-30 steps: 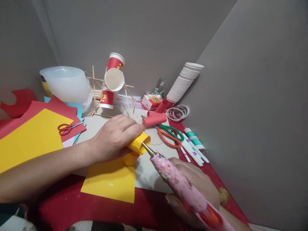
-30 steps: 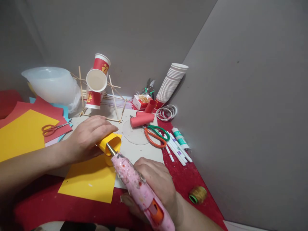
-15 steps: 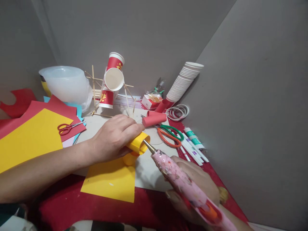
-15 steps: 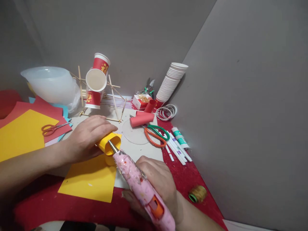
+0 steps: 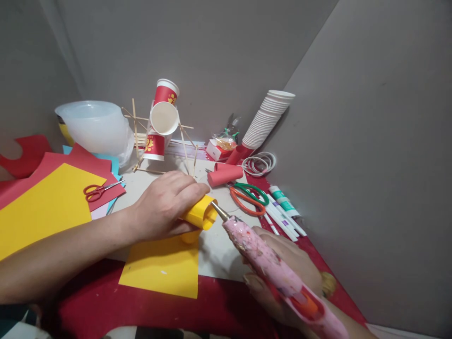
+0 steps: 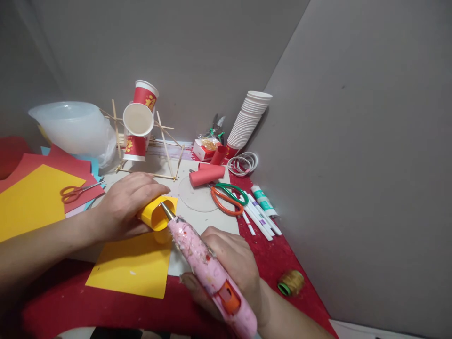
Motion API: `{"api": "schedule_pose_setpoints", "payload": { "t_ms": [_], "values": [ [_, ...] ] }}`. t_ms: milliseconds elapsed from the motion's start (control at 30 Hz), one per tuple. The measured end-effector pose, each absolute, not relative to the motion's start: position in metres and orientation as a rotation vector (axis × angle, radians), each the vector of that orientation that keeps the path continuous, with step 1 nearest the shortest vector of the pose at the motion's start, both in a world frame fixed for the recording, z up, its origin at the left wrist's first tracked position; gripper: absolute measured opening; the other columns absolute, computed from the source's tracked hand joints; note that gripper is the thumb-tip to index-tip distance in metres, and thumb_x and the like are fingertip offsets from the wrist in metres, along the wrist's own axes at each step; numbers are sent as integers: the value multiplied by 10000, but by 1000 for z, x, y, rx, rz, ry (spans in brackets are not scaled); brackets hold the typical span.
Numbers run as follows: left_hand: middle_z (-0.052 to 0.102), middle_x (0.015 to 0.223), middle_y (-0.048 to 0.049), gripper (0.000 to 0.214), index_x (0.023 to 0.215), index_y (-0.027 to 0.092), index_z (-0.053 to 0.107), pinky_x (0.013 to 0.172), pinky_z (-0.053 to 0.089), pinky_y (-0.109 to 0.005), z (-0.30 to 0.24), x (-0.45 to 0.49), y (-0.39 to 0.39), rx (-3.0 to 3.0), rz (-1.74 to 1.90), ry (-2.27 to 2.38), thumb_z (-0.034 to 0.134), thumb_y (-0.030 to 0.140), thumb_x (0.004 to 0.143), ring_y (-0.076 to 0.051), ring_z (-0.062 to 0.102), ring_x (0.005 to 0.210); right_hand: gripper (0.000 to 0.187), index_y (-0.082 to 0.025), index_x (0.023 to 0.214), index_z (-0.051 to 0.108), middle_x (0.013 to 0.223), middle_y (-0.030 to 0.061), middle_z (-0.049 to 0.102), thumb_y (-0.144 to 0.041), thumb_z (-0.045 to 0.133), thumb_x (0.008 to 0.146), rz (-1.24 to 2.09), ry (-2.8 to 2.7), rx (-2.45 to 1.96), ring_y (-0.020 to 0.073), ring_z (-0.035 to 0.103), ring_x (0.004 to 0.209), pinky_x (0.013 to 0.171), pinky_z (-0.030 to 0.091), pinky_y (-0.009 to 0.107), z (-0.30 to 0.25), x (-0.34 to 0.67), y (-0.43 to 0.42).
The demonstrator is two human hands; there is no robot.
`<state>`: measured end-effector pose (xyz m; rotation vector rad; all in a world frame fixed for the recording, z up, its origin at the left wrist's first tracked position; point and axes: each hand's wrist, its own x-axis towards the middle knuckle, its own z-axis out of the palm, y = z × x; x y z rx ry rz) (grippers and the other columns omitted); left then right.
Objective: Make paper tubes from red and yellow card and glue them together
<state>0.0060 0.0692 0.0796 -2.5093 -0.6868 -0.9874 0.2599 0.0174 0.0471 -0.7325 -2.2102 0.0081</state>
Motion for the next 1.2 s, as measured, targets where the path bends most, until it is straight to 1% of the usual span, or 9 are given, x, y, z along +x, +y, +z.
{"api": "schedule_pose_setpoints", "payload": {
  "t_ms": [133, 300, 400, 500, 733, 900, 967, 1100, 1200],
  "values": [
    [676, 920, -117, 340, 1171, 129, 524, 744, 531, -380, 83, 6, 68, -2527, -961, -683, 451, 384, 957, -249, 638, 842, 197, -230, 929, 575, 576, -6, 520, -328, 425, 1012, -2, -2181, -594, 188, 588, 540, 494, 472, 292, 64, 256, 21],
    [678, 972, -127, 419, 1229, 130, 494, 785, 540, -400, 85, 5, 66, -2593, -958, -703, 529, 272, 835, -260, 642, 892, 224, -244, 907, 538, 583, -9, 525, -339, 383, 1037, 18, -2219, -578, 184, 588, 510, 447, 463, 299, 74, 254, 24],
    [683, 993, -124, 470, 1252, 133, 479, 801, 539, -405, 85, 4, 65, -2622, -976, -708, 548, 229, 797, -257, 639, 904, 139, -244, 920, 553, 614, -1, 558, -295, 456, 1005, 30, -2240, -597, 188, 611, 543, 465, 481, 301, 71, 256, 24],
    [691, 1003, -115, 462, 1252, 154, 473, 808, 539, -408, 84, 5, 66, -2631, -988, -723, 565, 242, 808, -256, 638, 906, 101, -239, 902, 573, 610, 4, 554, -271, 505, 970, 6, -2279, -628, 189, 602, 538, 457, 468, 303, 71, 259, 23],
    [699, 986, -112, 424, 1227, 159, 478, 804, 536, -407, 83, 5, 67, -2622, -989, -721, 589, 252, 828, -256, 636, 890, 199, -227, 999, 597, 587, -5, 525, -341, 435, 1015, -24, -2175, -648, 186, 560, 504, 478, 445, 307, 69, 255, 23],
    [699, 969, -97, 407, 1224, 178, 478, 804, 533, -401, 83, 5, 67, -2632, -1002, -724, 577, 263, 838, -248, 633, 884, 218, -217, 923, 597, 583, -8, 515, -324, 431, 1015, -33, -2231, -626, 167, 551, 482, 451, 442, 290, 72, 255, 24],
    [700, 964, -101, 404, 1219, 175, 484, 793, 534, -399, 83, 6, 67, -2638, -1011, -720, 579, 264, 836, -249, 638, 880, 233, -210, 956, 622, 594, 3, 531, -323, 426, 1014, -22, -2216, -662, 177, 574, 502, 461, 458, 296, 69, 257, 23],
    [700, 958, -95, 396, 1201, 185, 495, 779, 538, -394, 82, 5, 67, -2652, -1034, -732, 594, 276, 829, -244, 643, 865, 232, -212, 1109, 637, 651, 29, 600, -308, 464, 988, -12, -2162, -696, 208, 629, 585, 500, 484, 310, 65, 258, 22],
    [707, 964, -84, 370, 1190, 200, 503, 784, 541, -388, 83, 6, 67, -2671, -1065, -751, 583, 269, 835, -235, 654, 873, 181, -222, 1084, 627, 628, 7, 588, -271, 511, 954, -41, -2218, -664, 192, 610, 538, 479, 474, 298, 68, 258, 23]
  ]
}}
